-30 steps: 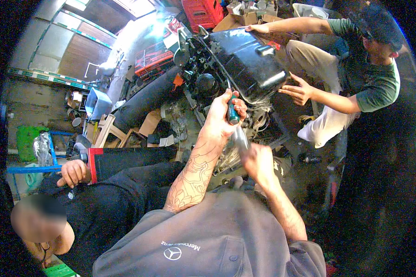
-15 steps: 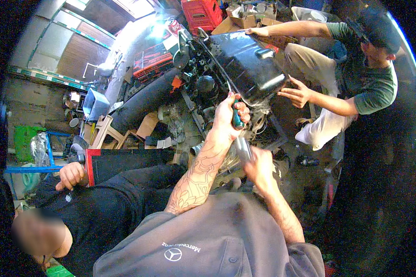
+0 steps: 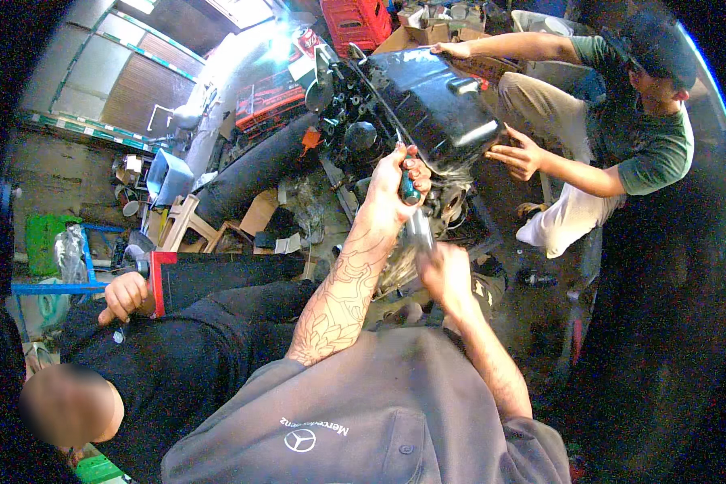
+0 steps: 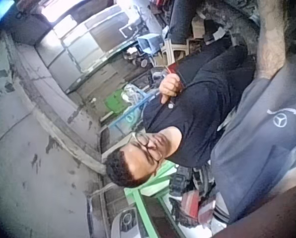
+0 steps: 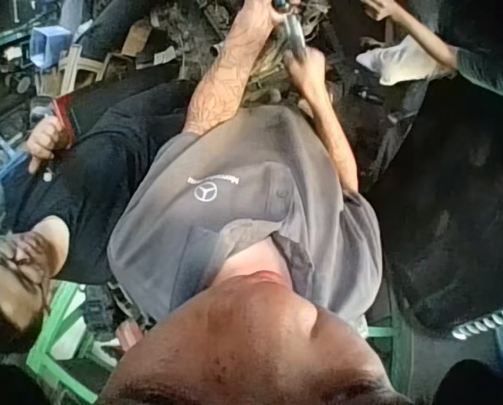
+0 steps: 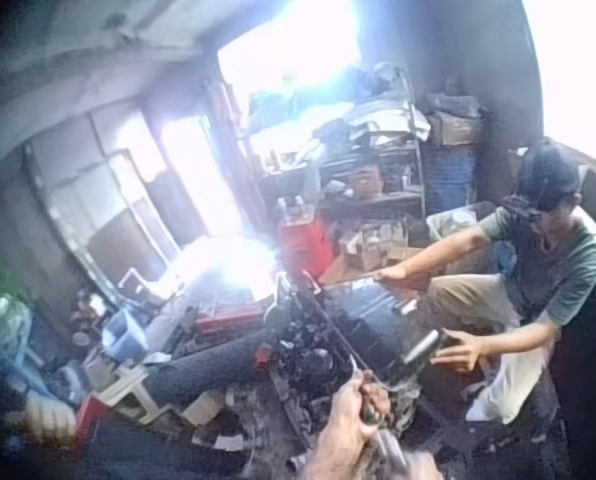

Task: The person uses a screwdriver and wrench to loosen and remove bolts from a car engine block while two others assist by holding and stabilizing the engine. The person removes the valve cover and places it aside, then continues to remove bolts and components from the engine.

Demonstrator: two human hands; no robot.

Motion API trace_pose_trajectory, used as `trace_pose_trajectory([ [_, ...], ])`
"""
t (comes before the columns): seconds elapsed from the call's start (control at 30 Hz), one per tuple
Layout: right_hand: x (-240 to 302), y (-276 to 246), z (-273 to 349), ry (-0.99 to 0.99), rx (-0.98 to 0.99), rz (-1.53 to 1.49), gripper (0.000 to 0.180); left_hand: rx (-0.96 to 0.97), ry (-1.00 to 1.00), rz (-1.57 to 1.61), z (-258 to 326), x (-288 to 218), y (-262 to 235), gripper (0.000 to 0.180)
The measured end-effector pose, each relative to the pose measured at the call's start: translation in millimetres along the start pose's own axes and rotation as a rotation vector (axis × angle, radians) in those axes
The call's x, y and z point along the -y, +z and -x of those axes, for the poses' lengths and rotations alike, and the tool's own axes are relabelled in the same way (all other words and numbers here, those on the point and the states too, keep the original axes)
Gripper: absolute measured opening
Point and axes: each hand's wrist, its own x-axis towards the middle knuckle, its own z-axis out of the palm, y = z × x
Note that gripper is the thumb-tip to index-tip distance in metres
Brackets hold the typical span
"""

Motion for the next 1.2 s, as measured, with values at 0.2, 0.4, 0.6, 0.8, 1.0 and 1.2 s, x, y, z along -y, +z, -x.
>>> trace_pose_trajectory([
  [0.2,-26.1,-20.8,15.6,-0.119,-0.005,-0.111,0.011,-0.035,-0.019,0.002,-13.8,14.4,1.2,0.028],
  [0.4,20.3,-28.0,8.4,-0.110,-0.049,-0.150,0.012,-0.017,0.030,-0.030,-2.6,-12.5,-3.1,0.027],
  [0.6,13.2,-19.2,11.0,0.023,0.102,-0.103,0.011,0.061,-0.070,-0.005,-3.4,-11.8,-3.1,0.028],
  [0.8,1.3,-3.5,-23.2,0.027,0.085,-0.060,0.015,0.095,0.033,-0.291,-8.4,-18.9,-5.7,0.028],
  [1.0,1.7,-0.3,-38.5,0.203,0.103,-0.043,0.013,0.044,-0.093,0.054,-22.7,-26.4,2.3,0.030],
  [1.2,-22.6,9.0,-33.1,-0.053,0.029,0.094,0.014,0.011,-0.137,0.062,-24.4,-22.1,-5.5,0.034],
])
